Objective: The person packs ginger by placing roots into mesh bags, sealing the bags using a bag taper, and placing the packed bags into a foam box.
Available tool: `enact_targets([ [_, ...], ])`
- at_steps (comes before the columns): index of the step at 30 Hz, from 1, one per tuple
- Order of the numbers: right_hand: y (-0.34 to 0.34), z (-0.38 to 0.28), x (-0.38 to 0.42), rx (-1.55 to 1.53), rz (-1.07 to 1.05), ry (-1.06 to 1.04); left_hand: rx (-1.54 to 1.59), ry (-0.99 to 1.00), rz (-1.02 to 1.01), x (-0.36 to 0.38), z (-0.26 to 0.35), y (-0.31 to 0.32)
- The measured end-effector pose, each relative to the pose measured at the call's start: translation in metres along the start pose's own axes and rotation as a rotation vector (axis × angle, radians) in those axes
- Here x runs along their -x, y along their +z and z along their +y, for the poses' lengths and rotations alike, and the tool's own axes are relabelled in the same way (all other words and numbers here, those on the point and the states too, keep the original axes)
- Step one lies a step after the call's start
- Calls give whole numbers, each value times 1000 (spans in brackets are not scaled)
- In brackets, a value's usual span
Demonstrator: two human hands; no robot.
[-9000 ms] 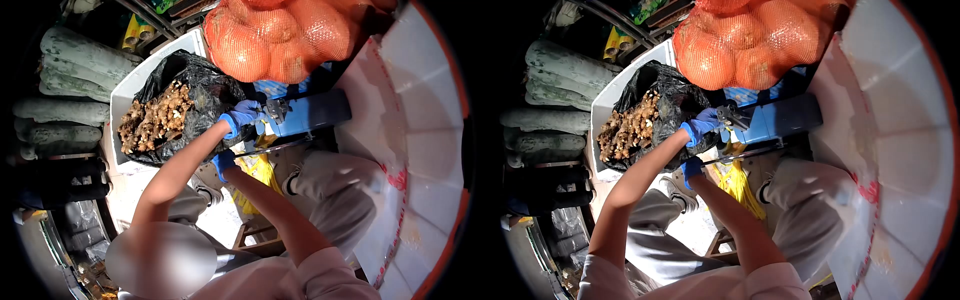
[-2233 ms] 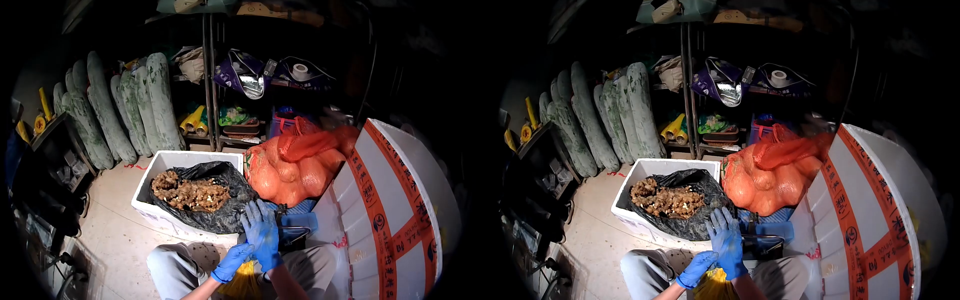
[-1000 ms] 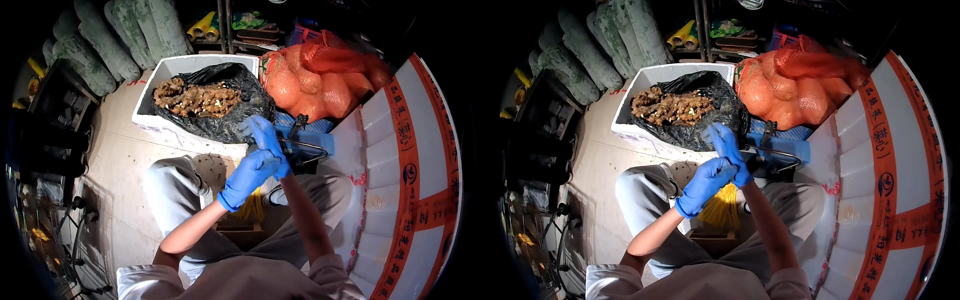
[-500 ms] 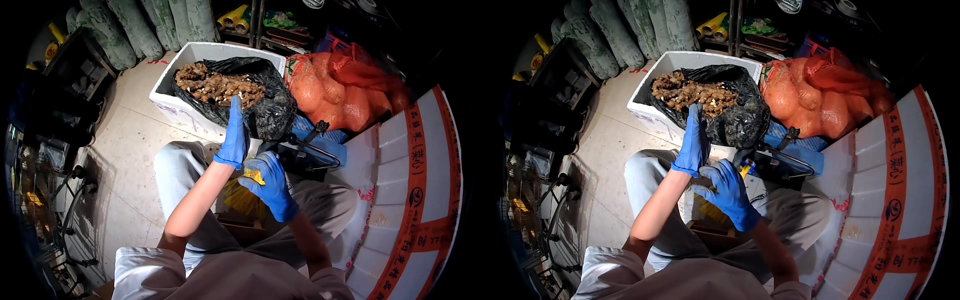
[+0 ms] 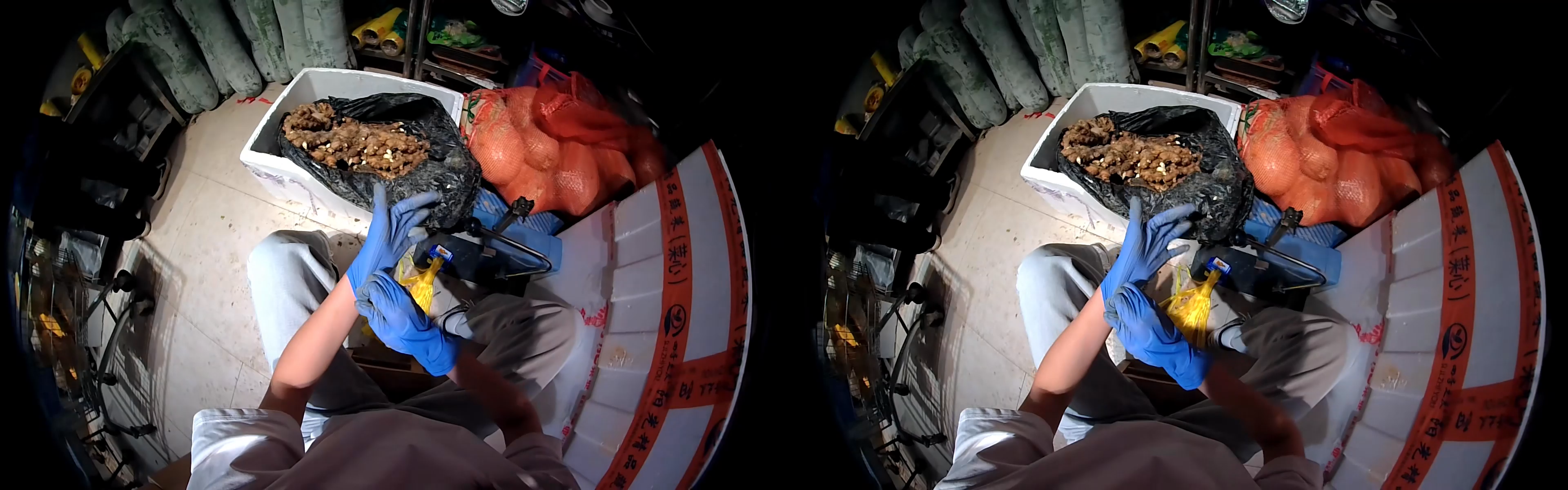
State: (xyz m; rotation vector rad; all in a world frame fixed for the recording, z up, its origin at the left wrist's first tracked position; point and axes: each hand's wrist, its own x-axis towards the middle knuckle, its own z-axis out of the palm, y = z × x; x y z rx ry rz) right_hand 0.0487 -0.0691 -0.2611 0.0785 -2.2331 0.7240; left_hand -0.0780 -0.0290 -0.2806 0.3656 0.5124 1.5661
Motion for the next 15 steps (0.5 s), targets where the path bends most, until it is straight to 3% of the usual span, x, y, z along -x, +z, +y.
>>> enact_targets([
  [1,0,-2,2,-25,-13,19,-9,-75,-71,0,-2,-4],
  [3,1,-5,5,-73,-38,59,-21,-20,-92,-1,-13,4],
  [6,6,-1,15,-147,-6,169,-2,137,119,2,-10,26],
  [8,5,9,19,-203,-60,353,43,190,117,-5,-9,11],
  [9,7,19,18,-116,-11,335,82,241,114,-8,-7,2],
  [13,-19,51,15,-62,-54,577,18,169,-5,-3,15,-19],
  [15,-18,83,42,-47,150,523,-24,198,177,2,17,-29],
])
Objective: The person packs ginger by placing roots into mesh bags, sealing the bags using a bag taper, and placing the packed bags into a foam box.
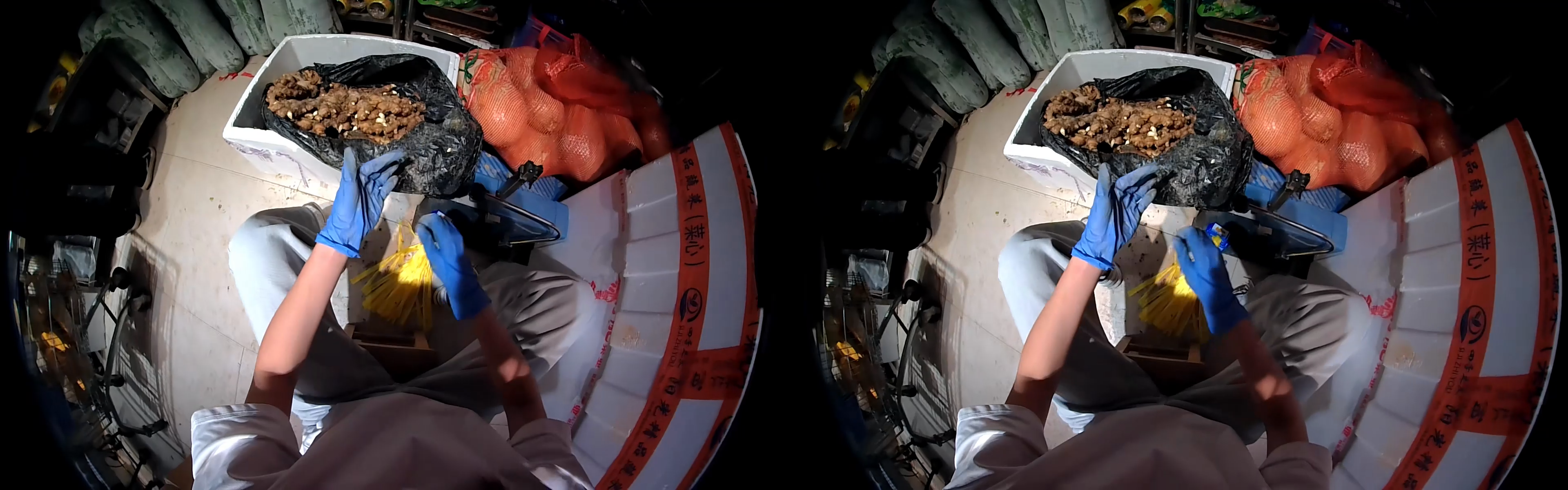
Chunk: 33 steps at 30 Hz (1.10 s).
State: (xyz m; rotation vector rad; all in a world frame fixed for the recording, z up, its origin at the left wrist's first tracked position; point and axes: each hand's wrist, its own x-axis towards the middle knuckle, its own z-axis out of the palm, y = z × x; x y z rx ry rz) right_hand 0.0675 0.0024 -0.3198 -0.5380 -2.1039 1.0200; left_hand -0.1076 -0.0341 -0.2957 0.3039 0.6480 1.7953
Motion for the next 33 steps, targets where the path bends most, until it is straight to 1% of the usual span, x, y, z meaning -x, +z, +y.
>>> enact_targets([
  [2,4,78,31,127,49,108,67,-40,118,1,-13,-40],
  [4,1,126,65,162,-47,504,174,-95,241,8,-35,-85],
  [5,3,162,81,104,-99,656,128,-112,333,11,-46,-95],
  [6,8,183,93,105,-98,675,129,-129,340,15,-54,-104],
  [8,14,215,112,65,42,717,38,-179,302,21,-66,-117],
  [9,14,231,113,341,-32,651,14,-218,352,21,-67,-114],
  [10,19,260,119,340,-34,664,14,-229,359,22,-68,-112],
  [12,34,318,131,359,-43,685,17,-250,448,26,-72,-111],
  [13,41,331,123,244,-84,789,43,-273,329,28,-72,-117],
  [14,48,343,115,236,-90,798,39,-278,341,29,-76,-121],
  [15,56,358,112,266,-62,865,29,-289,355,31,-78,-119],
  [16,66,379,112,252,100,828,18,-299,369,32,-79,-112],
  [17,77,398,111,239,256,777,-82,-258,398,33,-83,-103],
  [18,75,396,101,231,250,790,-12,-344,350,28,-82,-98],
  [20,57,362,63,822,-193,593,282,-351,131,21,-92,-101],
  [21,50,360,59,752,-234,544,-16,-385,383,18,-83,-72],
  [22,47,352,52,769,-209,579,-72,-352,399,16,-81,-57],
  [25,54,376,48,667,-201,671,-118,-366,407,14,-82,-47],
  [26,53,381,45,597,-365,765,-132,-374,422,15,-83,-45],
  [28,54,398,52,520,-527,853,-147,-381,436,16,-84,-45],
  [30,64,422,71,169,10,516,-140,-381,419,18,-85,-46],
  [31,69,435,81,167,7,516,-141,-380,423,19,-85,-47],
  [33,75,453,90,253,-76,496,-147,-385,393,19,-86,-52],
])
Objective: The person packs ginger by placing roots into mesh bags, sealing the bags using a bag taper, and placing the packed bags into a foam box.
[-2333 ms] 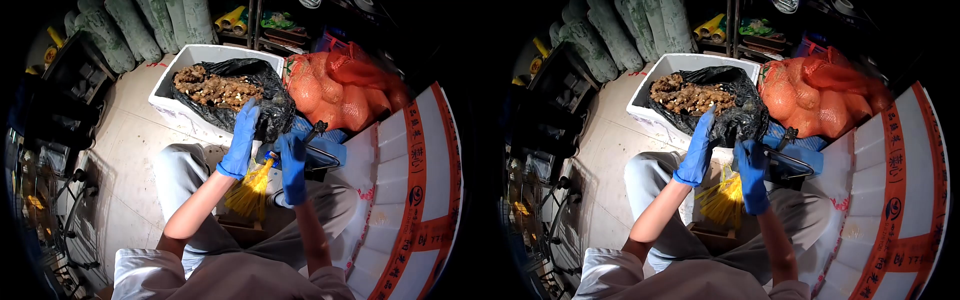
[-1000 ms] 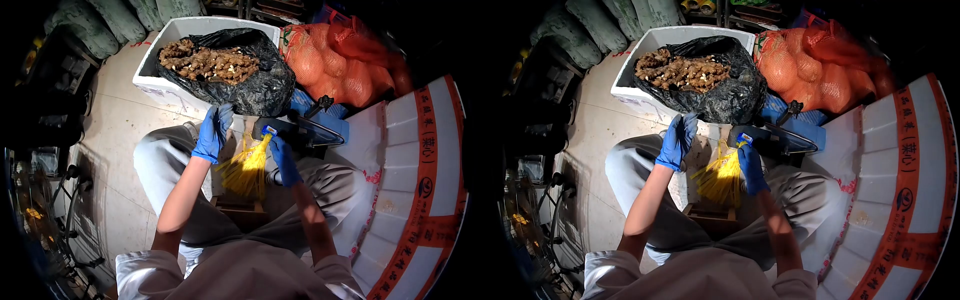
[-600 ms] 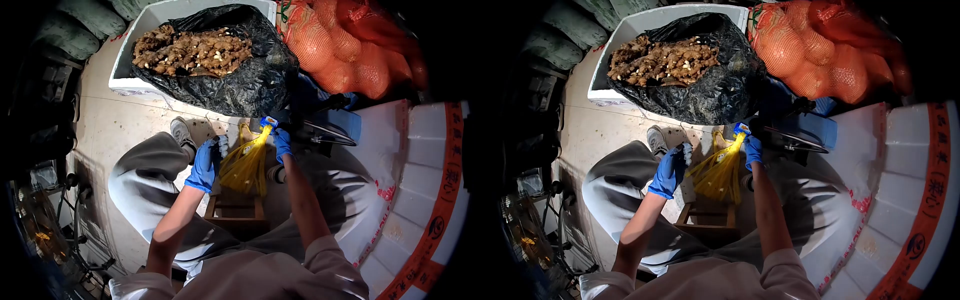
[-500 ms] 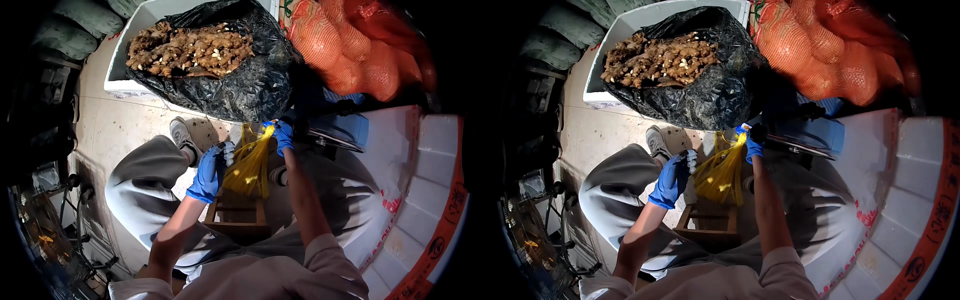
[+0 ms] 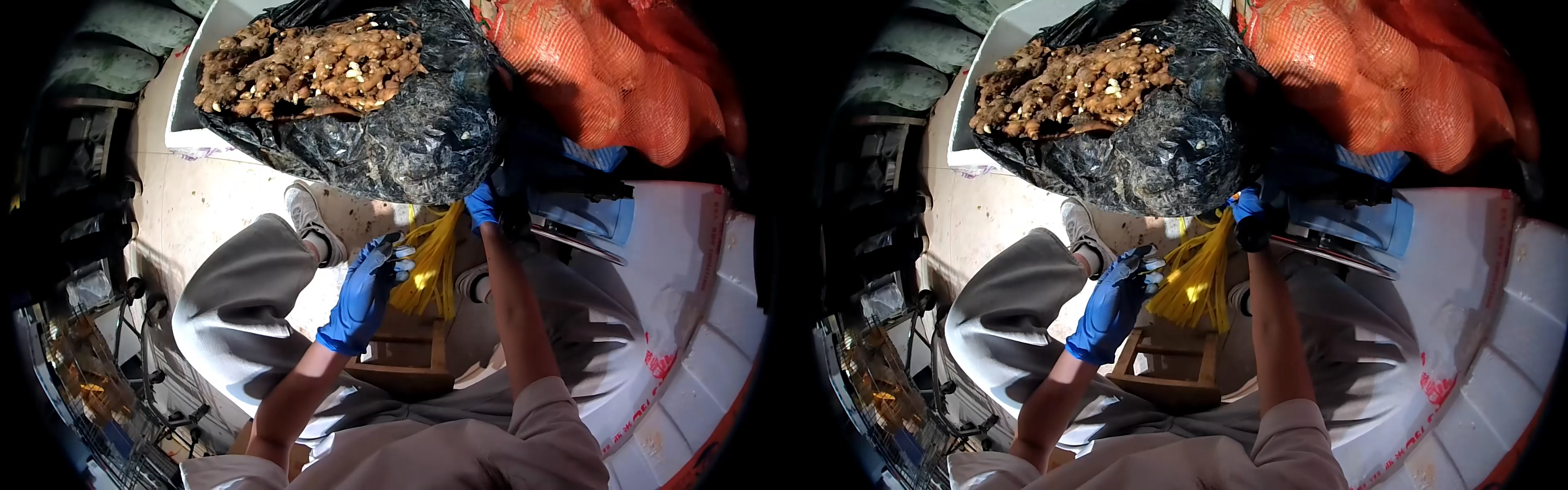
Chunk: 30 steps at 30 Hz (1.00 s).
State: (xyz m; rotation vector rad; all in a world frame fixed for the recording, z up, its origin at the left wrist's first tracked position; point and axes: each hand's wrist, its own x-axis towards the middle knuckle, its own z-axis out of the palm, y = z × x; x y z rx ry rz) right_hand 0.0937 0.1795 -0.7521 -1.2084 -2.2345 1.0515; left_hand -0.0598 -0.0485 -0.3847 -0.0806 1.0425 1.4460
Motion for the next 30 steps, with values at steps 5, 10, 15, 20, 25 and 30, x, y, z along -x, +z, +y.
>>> enact_targets([
  [5,-13,-29,-3,103,43,17,-5,42,-2,2,1,0],
  [10,-5,-7,-4,205,100,56,-26,75,-12,2,-2,-1],
  [15,-2,19,4,460,230,181,-234,138,-43,8,4,4],
  [20,-67,-91,24,675,127,-72,-93,96,-70,4,-1,0],
  [25,-72,-98,38,190,220,-6,110,28,-124,-8,-15,-14],
  [30,-114,-236,72,407,200,-135,306,-277,-293,-12,-32,-16],
])
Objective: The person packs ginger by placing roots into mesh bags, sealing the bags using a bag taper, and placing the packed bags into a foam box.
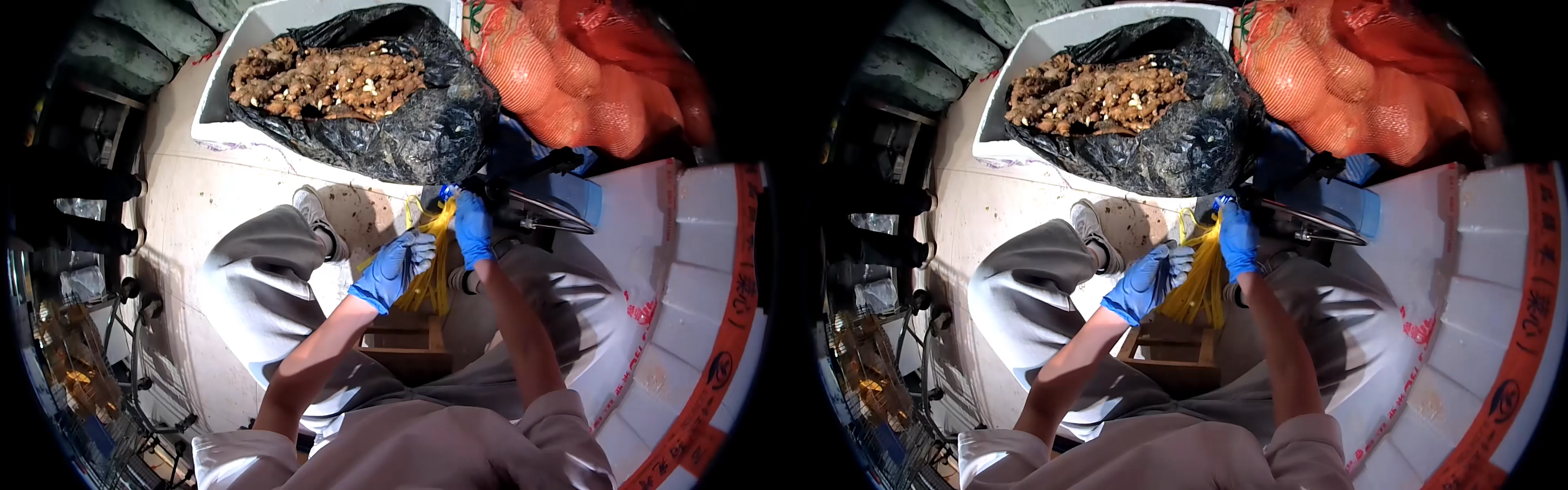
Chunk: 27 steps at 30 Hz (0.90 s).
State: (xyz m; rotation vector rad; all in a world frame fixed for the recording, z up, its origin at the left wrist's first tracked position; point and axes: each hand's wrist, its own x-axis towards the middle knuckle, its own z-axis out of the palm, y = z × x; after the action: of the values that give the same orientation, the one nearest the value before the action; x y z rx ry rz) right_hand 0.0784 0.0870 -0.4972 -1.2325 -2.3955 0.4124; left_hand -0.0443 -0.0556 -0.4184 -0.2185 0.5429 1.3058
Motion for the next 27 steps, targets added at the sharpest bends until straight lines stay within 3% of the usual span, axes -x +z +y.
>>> enact_targets([
  [2,-25,-34,8,-3,86,-135,-77,-71,-8,0,-1,2],
  [5,-89,-88,24,-170,-27,-268,9,-220,-191,-8,17,-8],
  [6,-107,-99,33,-235,-90,-305,-51,-139,-65,-11,21,-14],
  [7,-126,-108,37,-234,-136,-450,18,-172,-130,-7,32,-7],
  [9,-137,-112,50,-300,-223,-712,-30,-138,22,13,46,17],
  [11,-148,-117,60,-139,-357,-980,60,-5,-29,28,61,25],
  [12,-155,-124,63,-135,-303,-1096,-29,112,22,35,71,27],
  [13,-157,-129,69,-35,-377,-1154,-115,232,77,45,81,31],
  [17,-141,-133,91,-115,-436,-1220,-307,493,-2,91,114,46],
  [21,-156,-163,54,-239,-440,-1061,-610,742,-70,122,120,74],
  [22,-173,-168,40,-488,-402,-797,-692,787,-140,126,118,78],
  [24,-164,-168,3,-614,-220,-616,-766,768,-169,131,112,91],
  [25,-174,-181,-17,-909,-266,-520,-806,745,-188,129,109,96],
  [26,-177,-189,-30,-1023,-382,-213,-752,704,-189,125,102,103],
  [27,-173,-187,-45,-938,-390,-166,-849,728,-198,120,99,103],
])
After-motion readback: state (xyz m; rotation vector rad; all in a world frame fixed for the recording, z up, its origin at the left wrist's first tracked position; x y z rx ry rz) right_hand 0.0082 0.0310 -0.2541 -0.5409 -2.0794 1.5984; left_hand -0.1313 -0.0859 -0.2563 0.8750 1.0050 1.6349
